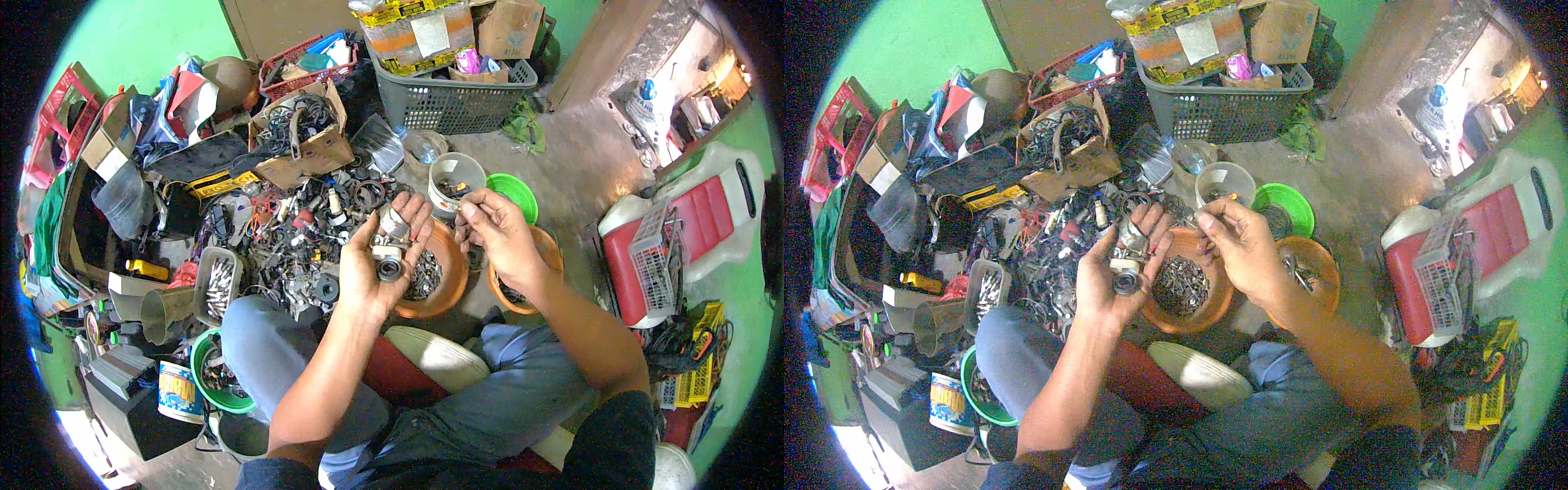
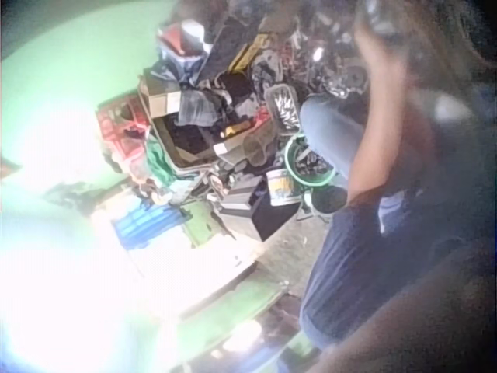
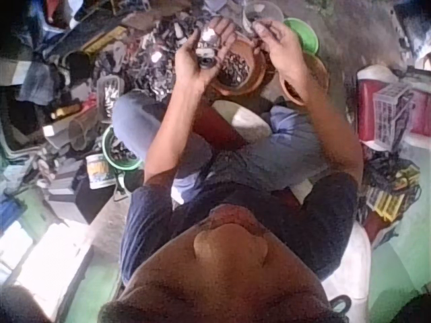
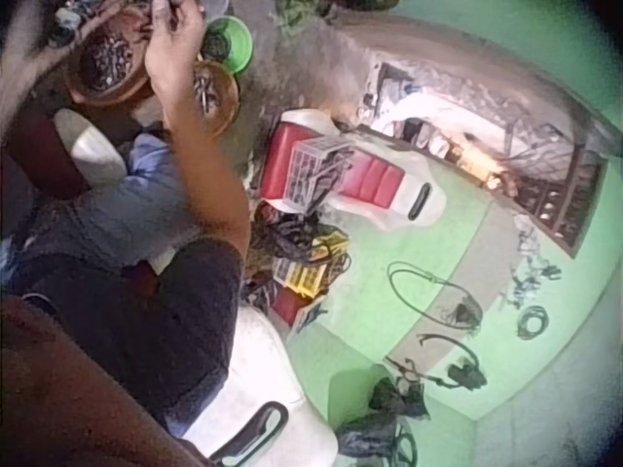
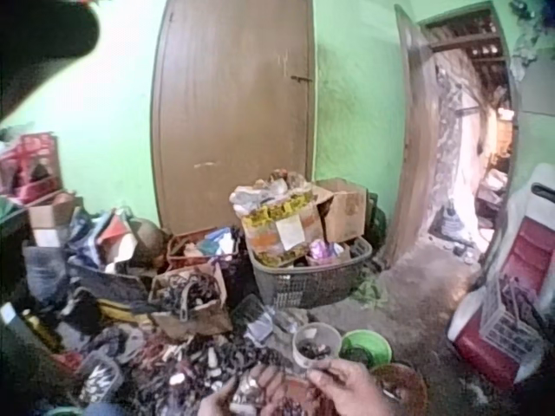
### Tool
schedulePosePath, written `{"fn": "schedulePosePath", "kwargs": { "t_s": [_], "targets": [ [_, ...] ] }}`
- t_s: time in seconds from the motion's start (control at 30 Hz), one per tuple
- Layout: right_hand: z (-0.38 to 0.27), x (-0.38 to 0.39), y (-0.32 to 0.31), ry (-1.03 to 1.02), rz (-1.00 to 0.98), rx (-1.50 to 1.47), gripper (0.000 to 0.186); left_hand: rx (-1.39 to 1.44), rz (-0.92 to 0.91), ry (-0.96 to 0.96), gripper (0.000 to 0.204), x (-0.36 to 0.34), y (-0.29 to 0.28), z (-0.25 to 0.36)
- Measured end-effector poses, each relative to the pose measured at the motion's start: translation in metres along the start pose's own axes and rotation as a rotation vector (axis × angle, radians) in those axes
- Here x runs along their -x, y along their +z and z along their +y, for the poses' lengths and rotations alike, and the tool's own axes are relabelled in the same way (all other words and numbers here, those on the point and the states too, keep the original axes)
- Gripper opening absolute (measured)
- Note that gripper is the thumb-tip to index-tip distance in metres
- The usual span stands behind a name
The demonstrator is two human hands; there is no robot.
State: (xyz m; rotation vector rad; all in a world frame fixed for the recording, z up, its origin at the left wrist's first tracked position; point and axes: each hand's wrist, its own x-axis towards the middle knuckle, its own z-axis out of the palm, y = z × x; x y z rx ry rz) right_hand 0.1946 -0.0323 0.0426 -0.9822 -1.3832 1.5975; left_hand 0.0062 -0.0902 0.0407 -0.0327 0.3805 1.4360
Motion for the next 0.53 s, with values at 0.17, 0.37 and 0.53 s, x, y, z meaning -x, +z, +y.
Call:
{"fn": "schedulePosePath", "kwargs": {
  "t_s": [0.17,0.37,0.53],
  "targets": [
    [-0.003,-0.001,0.0,0.085,-0.128,-0.334,0.024,0.02,-0.002,0.014,0.047,0.007,-0.005,0.003],
    [-0.004,0.002,0.003,0.149,-0.282,-0.437,0.028,0.032,-0.003,0.034,0.047,0.011,-0.011,0.011],
    [0.0,0.002,-0.003,0.129,-0.241,-0.133,0.025,0.039,-0.007,0.04,0.048,0.01,-0.005,0.013]
  ]
}}
